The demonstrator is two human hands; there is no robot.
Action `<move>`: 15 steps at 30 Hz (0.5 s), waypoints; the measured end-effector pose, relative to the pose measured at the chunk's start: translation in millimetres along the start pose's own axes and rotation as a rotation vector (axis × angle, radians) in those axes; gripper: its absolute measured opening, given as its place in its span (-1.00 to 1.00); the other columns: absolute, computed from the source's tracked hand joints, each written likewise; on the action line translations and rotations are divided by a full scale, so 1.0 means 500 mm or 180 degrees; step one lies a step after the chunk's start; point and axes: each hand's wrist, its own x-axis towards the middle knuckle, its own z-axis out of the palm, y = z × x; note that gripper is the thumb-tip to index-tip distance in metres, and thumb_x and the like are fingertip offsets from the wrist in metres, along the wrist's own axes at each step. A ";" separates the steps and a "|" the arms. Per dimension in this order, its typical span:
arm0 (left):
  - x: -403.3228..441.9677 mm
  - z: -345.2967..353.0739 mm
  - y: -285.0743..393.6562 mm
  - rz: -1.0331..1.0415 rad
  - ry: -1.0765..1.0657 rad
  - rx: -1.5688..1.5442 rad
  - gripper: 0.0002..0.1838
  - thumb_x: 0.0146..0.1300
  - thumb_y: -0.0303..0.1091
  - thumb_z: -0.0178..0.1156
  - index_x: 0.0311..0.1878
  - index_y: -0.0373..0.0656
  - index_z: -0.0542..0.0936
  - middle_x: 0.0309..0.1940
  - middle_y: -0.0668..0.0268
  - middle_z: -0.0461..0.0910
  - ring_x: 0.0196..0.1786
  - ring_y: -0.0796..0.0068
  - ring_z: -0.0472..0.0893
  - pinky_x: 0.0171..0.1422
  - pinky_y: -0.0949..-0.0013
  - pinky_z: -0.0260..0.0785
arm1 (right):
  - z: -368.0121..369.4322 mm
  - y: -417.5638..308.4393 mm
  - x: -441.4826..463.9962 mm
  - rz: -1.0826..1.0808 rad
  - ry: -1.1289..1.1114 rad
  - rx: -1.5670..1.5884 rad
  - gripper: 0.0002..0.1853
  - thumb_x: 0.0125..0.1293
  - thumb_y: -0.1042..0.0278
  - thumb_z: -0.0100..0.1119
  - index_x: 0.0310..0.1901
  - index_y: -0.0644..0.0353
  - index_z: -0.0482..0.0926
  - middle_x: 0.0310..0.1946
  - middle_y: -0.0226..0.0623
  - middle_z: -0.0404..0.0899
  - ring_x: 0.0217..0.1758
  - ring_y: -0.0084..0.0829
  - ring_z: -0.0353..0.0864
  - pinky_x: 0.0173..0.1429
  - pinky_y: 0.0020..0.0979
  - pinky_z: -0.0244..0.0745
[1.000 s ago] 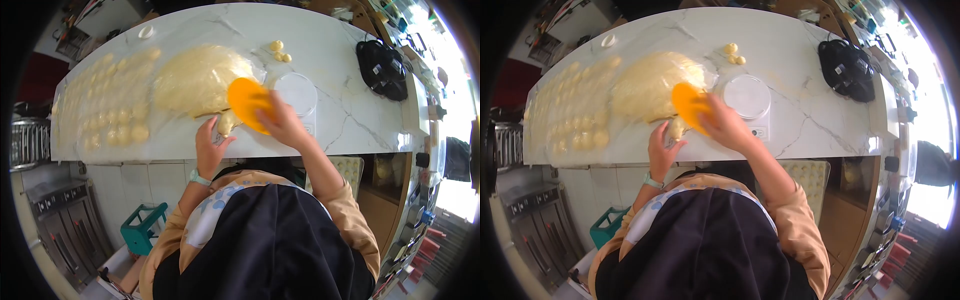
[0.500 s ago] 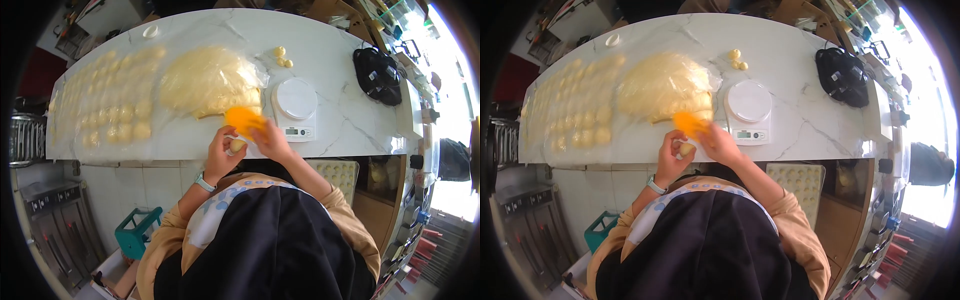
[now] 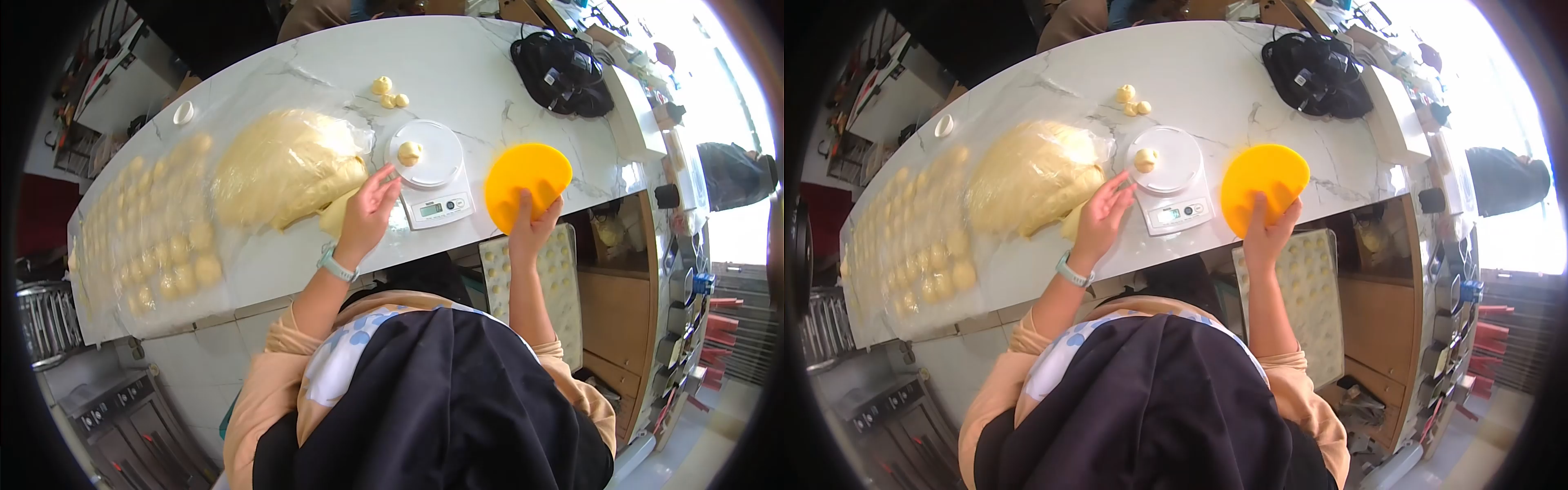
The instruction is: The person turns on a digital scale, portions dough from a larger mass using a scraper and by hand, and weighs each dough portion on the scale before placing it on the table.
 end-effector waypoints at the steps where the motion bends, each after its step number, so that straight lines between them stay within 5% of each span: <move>1: -0.009 -0.011 -0.002 0.0034 0.0133 0.0147 -0.60 0.36 -0.33 0.15 0.17 -0.36 0.44 -0.02 0.12 0.61 0.01 0.55 0.58 0.11 0.51 0.40 | -0.012 0.014 0.005 0.0009 0.0077 -0.0158 -0.55 0.36 0.31 0.13 0.18 0.32 0.26 0.03 -0.19 0.39 0.09 -0.38 0.42 0.16 -0.37 0.35; 7: 0.030 -0.039 0.043 0.0322 0.0581 0.0494 -0.82 0.37 -0.39 0.12 -0.10 -0.32 0.55 -0.25 0.33 0.62 -0.15 0.63 0.58 0.03 0.56 0.41 | -0.031 0.144 0.046 0.0368 0.0497 0.0193 -0.56 0.35 0.35 0.13 0.18 0.31 0.27 0.01 -0.21 0.42 0.06 -0.40 0.44 0.13 -0.39 0.37; 15: -0.051 -0.078 0.022 0.1735 0.1321 0.2890 -0.83 0.22 -0.40 0.26 -0.18 -0.28 0.59 -0.27 0.18 0.61 -0.20 0.24 0.59 -0.06 0.32 0.44 | -0.018 0.180 0.045 0.0363 0.0606 0.0075 -0.57 0.34 0.37 0.14 0.15 0.32 0.28 -0.05 -0.18 0.47 -0.02 -0.39 0.50 0.04 -0.39 0.43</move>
